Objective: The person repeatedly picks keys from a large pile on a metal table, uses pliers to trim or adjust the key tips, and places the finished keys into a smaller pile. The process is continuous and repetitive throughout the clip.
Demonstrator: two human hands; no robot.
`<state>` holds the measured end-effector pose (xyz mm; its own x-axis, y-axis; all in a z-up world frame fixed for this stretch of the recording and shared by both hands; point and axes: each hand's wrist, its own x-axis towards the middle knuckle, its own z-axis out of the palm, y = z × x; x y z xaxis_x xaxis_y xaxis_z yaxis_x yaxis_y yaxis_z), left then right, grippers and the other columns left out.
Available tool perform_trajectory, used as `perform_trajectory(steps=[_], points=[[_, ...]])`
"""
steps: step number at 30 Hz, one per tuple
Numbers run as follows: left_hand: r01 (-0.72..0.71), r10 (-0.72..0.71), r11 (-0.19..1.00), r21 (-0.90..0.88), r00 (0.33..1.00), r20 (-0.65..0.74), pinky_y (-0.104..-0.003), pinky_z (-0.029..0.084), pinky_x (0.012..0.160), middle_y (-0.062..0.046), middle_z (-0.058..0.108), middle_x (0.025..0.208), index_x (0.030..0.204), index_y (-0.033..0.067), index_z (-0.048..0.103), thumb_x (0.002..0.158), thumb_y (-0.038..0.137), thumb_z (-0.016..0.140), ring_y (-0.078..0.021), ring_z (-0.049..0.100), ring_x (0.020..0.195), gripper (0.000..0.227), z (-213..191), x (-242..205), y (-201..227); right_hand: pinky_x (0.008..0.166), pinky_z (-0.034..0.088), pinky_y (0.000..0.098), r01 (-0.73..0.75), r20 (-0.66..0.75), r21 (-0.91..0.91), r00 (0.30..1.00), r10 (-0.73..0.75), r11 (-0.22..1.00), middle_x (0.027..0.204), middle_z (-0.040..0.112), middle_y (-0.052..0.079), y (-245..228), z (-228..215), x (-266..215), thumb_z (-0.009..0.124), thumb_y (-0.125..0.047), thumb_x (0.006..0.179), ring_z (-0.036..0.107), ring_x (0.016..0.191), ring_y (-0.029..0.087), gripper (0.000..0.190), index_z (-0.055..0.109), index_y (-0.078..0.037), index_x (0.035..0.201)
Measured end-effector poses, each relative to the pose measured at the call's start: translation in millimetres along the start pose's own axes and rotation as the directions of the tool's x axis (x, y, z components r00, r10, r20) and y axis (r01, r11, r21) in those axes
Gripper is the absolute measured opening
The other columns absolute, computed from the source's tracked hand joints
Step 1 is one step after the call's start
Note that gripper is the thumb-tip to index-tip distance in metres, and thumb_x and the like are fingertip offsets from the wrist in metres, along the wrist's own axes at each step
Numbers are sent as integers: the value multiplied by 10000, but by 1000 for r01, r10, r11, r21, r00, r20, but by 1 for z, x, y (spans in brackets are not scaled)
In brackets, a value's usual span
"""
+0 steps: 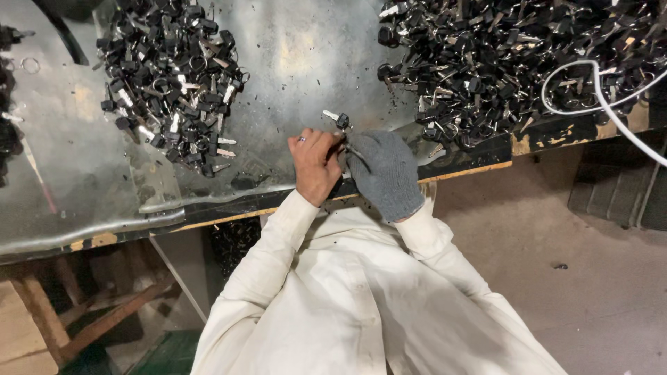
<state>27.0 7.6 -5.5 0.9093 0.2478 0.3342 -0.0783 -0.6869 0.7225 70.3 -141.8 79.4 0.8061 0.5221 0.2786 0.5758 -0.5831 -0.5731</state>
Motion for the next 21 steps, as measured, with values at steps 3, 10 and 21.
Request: perform_trajectory(steps=[3,10,21], points=[[-67,67,995,69,998,3,-419,310,890,-44,593,833,896,96,656,747,-29,668,-267,547,873,195,2,-2,-1,866,535,435,-30,77,-65,996,35,997,1042,716,123,0,4,3,739,-139,886,673,974,342,239,736,-60,1112],[72,-84,991,-116,991,-108,-409,298,938,0,660,929,1198,35,653,879,-18,671,-233,575,923,324,2,-3,5,871,530,439,-94,166,156,984,68,983,1050,707,134,21,-12,9,769,-185,890,677,992,337,294,717,-47,1144],[27,-29,999,-38,997,-75,-414,315,924,-19,658,911,1078,70,696,844,-9,714,-236,573,912,247,0,1,4,882,543,435,-2,113,5,994,2,1000,1071,732,134,11,-2,16,753,-141,879,684,1013,329,293,732,-65,1161]])
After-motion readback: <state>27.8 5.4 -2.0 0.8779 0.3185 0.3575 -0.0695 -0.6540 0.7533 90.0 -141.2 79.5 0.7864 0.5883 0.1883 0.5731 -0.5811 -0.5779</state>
